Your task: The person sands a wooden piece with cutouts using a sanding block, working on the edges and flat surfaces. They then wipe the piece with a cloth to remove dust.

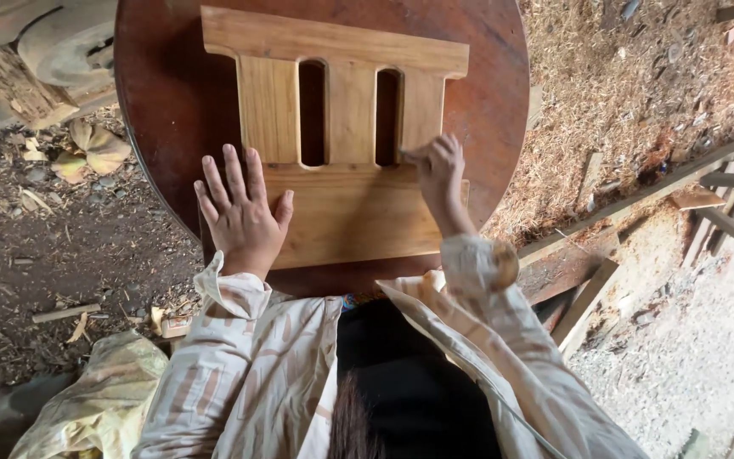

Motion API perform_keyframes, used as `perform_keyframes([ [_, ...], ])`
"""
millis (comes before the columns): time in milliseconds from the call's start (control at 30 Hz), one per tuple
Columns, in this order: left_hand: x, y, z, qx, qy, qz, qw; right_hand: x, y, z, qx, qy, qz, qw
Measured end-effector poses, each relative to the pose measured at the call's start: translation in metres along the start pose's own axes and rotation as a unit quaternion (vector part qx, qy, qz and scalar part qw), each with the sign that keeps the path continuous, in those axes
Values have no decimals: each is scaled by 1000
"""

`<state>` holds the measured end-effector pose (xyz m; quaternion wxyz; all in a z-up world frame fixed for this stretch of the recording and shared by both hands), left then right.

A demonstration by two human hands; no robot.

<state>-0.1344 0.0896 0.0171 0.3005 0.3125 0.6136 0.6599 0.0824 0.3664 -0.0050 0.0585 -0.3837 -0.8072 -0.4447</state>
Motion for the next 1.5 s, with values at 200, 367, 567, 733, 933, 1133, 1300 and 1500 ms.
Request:
perform_keyframes([
  [200, 0, 0, 1, 5, -3, -12, 1000, 52, 1, 20, 54, 47, 31, 997],
  [367, 0, 15, 1, 59, -4, 9, 998, 88, 2, 38, 2, -58, 65, 996],
  [567, 1, 14, 1, 53, 0, 7, 999, 3, 3, -30, 74, -23, -8, 997],
  [733, 1, 18, 3, 62, -3, 14, 998, 74, -20, 24, 14, -22, -15, 1000],
  [933, 0, 18, 4, 52, -7, 9, 999, 73, -17, 13, 18, -33, 23, 999],
  [1133, 2, 14, 0, 69, -2, 5, 998, 5, -9, -37, 24, -33, -49, 998],
  [1300, 0, 16, 3, 78, -11, 13, 997, 80, 0, 12, 20, 19, 51, 998],
  [1500, 2, 21, 5, 93, -19, 28, 995, 40, 17, 23, 9, -21, 79, 997],
])
Point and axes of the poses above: each hand's wrist, its own x-axis towards the middle knuckle, its own y-axis out of the back of the hand, z = x × y, the point moved 10 cm from there along x, towards the middle knuckle, and after that the axes turned 14 degrees about x, right-handed, at the moved point
